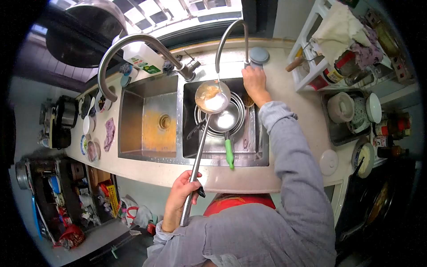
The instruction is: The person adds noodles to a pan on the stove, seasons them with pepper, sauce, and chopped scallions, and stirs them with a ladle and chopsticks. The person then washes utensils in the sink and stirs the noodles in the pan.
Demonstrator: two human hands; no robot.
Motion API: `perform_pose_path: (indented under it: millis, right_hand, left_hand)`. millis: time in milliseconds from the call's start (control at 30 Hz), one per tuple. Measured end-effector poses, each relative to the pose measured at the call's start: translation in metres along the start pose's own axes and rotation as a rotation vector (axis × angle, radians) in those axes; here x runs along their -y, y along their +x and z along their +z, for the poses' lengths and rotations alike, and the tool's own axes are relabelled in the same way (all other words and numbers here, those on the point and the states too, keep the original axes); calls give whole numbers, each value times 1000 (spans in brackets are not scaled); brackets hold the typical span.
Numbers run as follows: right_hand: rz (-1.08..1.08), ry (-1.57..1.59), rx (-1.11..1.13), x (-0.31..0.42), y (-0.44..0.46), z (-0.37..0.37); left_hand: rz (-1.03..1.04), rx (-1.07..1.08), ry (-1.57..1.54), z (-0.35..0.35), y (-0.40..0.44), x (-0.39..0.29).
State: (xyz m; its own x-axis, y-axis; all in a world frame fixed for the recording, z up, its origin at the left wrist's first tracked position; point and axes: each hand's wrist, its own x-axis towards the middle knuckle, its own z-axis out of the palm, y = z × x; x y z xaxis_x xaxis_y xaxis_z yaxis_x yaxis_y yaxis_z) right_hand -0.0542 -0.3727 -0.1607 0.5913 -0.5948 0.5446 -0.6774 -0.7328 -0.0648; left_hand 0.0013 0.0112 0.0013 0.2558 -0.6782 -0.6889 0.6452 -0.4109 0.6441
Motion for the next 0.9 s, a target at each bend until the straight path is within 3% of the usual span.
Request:
perform_pose_path:
  millis: [100, 167, 333, 367, 433, 567, 633, 900]
  right_hand:
    - [119, 286, -136, 0, 2, -4]
    - [490, 416, -15, -3, 6, -7]
    - [624, 524, 61, -10, 7, 0]
    - [653, 604, 158, -11, 4, -3]
    - [605, 716, 42, 4, -12, -8]
    - [693, 969, 222, 27, -67, -7]
    - [738, 1191, 298, 61, -94, -44]
    - [595, 1429, 636, 174, -136, -176]
  left_hand:
    - [6, 13, -21, -4, -3, 2]
    - [19, 18, -28, -6, -7, 2]
    - [35, 40, -99, -20, -21, -3]
    - [46, 39, -113, -24, -24, -4]
    - [74, 21, -136, -30, -31, -6]
    - [134, 20, -258, -48, -43, -7]
    - [153, -14, -311, -54, -49, -9]
    - [262, 179, -705, -82, -41, 8]
